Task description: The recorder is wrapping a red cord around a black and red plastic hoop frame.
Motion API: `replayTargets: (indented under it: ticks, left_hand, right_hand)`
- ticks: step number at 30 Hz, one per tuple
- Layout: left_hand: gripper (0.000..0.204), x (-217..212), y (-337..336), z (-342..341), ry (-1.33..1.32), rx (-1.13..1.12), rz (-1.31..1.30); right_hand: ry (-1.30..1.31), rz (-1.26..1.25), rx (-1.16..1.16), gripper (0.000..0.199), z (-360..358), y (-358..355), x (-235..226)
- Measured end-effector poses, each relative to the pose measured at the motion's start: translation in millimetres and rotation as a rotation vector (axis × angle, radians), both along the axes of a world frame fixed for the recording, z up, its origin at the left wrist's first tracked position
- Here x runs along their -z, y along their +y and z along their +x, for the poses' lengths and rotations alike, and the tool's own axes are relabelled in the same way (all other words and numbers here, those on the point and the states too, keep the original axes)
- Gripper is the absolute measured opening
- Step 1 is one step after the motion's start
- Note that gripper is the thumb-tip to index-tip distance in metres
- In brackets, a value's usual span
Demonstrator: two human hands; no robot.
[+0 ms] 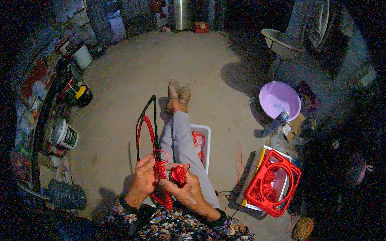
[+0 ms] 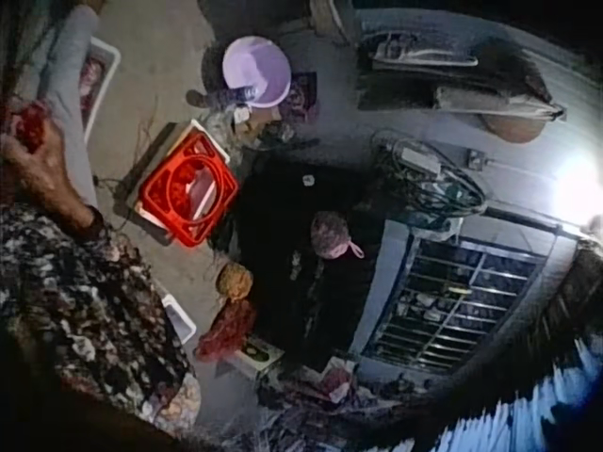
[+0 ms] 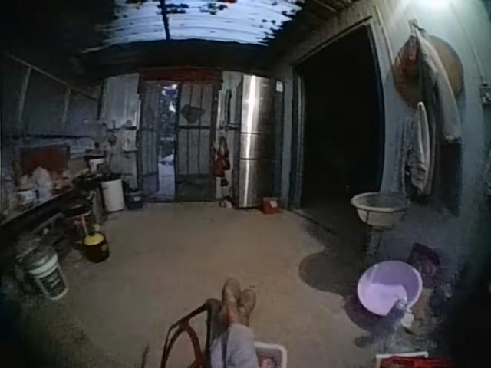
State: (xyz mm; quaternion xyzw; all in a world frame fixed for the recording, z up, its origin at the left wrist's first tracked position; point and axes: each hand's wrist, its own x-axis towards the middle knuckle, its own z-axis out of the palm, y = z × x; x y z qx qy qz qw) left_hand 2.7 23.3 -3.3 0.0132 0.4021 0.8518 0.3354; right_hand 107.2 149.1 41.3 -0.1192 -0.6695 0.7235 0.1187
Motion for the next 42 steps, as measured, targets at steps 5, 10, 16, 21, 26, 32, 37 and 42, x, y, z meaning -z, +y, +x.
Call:
replayTargets:
  ticks: [5, 10, 16, 21, 26, 32, 37, 42]
  left_hand:
    - [0.018, -7, 0, 4, -0.001, -0.029, -0.012]
    - [0.017, -7, 1, 12, 0.037, -0.054, -0.030]
    - [0.014, 5, 16, 21, 0.119, -0.093, -0.152]
    - [0.018, 0, 26, 23, -0.039, 0.037, -0.232]
    - [0.019, 17, 31, 34, -0.199, 0.124, -0.244]
    - [0.019, 47, 27, 50, -0.335, 0.272, -0.301]
    - [0.019, 46, 30, 56, -0.348, 0.323, -0.300]
    - [0.020, 23, 25, 55, -0.254, 0.385, -0.339]
  right_hand:
    - [0.051, 0.175, 0.135, 0.028, -3, -8, 2]
    - [0.034, 0.194, 0.223, 0.023, -3, -13, 13]
    - [0.032, 0.273, 0.267, 0.018, 4, 1, 24]
    - [-0.073, -0.032, 0.205, 0.012, 5, 20, 19]
    - [-0.267, -0.248, 0.135, 0.017, 20, 34, 36]
    - [-0.414, -0.450, 0.053, 0.018, 41, 41, 34]
    - [-0.543, -0.332, 0.083, 0.020, 49, 44, 40]
    - [-0.589, -0.043, 0.107, 0.021, 52, 40, 36]
